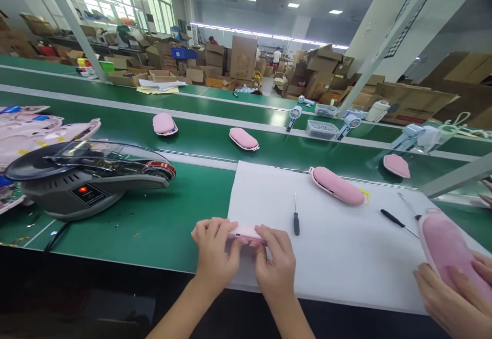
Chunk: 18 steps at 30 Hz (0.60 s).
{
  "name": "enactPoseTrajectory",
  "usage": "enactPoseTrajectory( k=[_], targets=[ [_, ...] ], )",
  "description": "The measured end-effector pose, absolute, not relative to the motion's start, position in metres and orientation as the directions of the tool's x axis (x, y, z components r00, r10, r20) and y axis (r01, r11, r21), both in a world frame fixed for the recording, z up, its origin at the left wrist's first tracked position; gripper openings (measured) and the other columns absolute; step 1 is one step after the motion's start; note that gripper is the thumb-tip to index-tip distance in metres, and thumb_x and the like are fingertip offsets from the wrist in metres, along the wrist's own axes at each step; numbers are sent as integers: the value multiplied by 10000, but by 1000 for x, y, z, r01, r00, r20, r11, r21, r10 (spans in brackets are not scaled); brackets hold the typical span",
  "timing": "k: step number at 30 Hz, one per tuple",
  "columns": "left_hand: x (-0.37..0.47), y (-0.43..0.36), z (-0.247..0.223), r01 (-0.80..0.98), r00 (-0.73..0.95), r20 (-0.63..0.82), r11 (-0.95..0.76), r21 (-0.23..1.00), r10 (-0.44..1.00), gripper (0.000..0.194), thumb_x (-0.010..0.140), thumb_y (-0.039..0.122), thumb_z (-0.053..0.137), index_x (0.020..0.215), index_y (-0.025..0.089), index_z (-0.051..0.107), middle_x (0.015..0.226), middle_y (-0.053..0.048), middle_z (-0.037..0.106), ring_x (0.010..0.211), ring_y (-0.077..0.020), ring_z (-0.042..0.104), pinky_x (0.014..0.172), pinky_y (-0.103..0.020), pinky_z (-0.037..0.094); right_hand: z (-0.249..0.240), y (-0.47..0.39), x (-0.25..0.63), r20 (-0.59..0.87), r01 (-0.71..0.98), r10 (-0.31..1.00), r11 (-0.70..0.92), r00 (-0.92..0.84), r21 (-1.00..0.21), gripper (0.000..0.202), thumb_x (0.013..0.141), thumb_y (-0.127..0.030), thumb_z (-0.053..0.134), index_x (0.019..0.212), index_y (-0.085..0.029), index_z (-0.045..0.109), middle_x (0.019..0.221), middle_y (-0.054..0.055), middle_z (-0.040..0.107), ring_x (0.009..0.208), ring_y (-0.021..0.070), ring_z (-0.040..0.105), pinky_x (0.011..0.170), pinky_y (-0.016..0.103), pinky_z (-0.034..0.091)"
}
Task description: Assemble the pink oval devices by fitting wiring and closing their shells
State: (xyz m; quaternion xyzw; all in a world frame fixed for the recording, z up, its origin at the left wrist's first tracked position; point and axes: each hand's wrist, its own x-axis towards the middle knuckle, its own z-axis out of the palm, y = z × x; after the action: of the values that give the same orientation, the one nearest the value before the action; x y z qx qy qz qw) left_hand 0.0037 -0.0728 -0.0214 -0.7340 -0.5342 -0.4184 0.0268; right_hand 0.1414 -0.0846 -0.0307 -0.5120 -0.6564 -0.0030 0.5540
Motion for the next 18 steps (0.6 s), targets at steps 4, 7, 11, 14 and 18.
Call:
enactPoseTrajectory(
  k=[4, 7, 11, 14, 18],
  targets=[
    [8, -69, -21, 817, 28, 657, -395, 419, 753, 102, 851, 245, 556, 904, 204, 633, 879, -64, 657, 843, -252, 485, 741, -419, 336, -24, -79, 146, 655, 643, 743, 438, 135, -629, 272, 857, -109, 443, 966, -190, 678, 887, 84, 667, 840, 214, 603, 735, 393, 516],
    [5, -65, -11, 805, 50, 600, -388, 449, 798, 137, 860, 250, 530, 896, 218, 659, 874, -57, 659, 838, -244, 509, 737, -419, 365, -7, -75, 161, 528, 584, 849, 416, 25, -697, 219, 846, -186, 525, 970, -228, 700, 916, 59, 689, 855, 207, 633, 757, 364, 536],
    [-12, -55, 3, 708, 127, 580, -483, 515, 805, 226, 865, 231, 490, 997, 263, 671, 950, -39, 664, 899, -224, 568, 766, -406, 450, 4, -73, 177, 370, 511, 929, 326, -15, -796, 228, 843, -373, 590, 974, -234, 715, 905, 58, 709, 864, 228, 661, 798, 371, 540],
    [-23, -42, 9, 659, -47, 668, -480, 580, 743, 253, 869, 271, 501, 1083, 258, 634, 1052, -68, 627, 997, -244, 550, 810, -413, 481, 0, -60, 186, 264, 435, 960, 200, 90, -878, 375, 849, -505, 536, 940, -185, 711, 832, 67, 700, 824, 243, 660, 735, 353, 545],
    [-9, -14, 11, 578, -88, 566, -420, 699, 820, 241, 907, 308, 423, 1064, 202, 572, 997, -95, 572, 993, -247, 530, 872, -438, 459, 3, -3, 207, 29, 319, 956, -68, 292, -945, 436, 922, -517, 450, 944, -126, 643, 621, -5, 592, 506, 131, 566, 487, 255, 487]
  ],
)
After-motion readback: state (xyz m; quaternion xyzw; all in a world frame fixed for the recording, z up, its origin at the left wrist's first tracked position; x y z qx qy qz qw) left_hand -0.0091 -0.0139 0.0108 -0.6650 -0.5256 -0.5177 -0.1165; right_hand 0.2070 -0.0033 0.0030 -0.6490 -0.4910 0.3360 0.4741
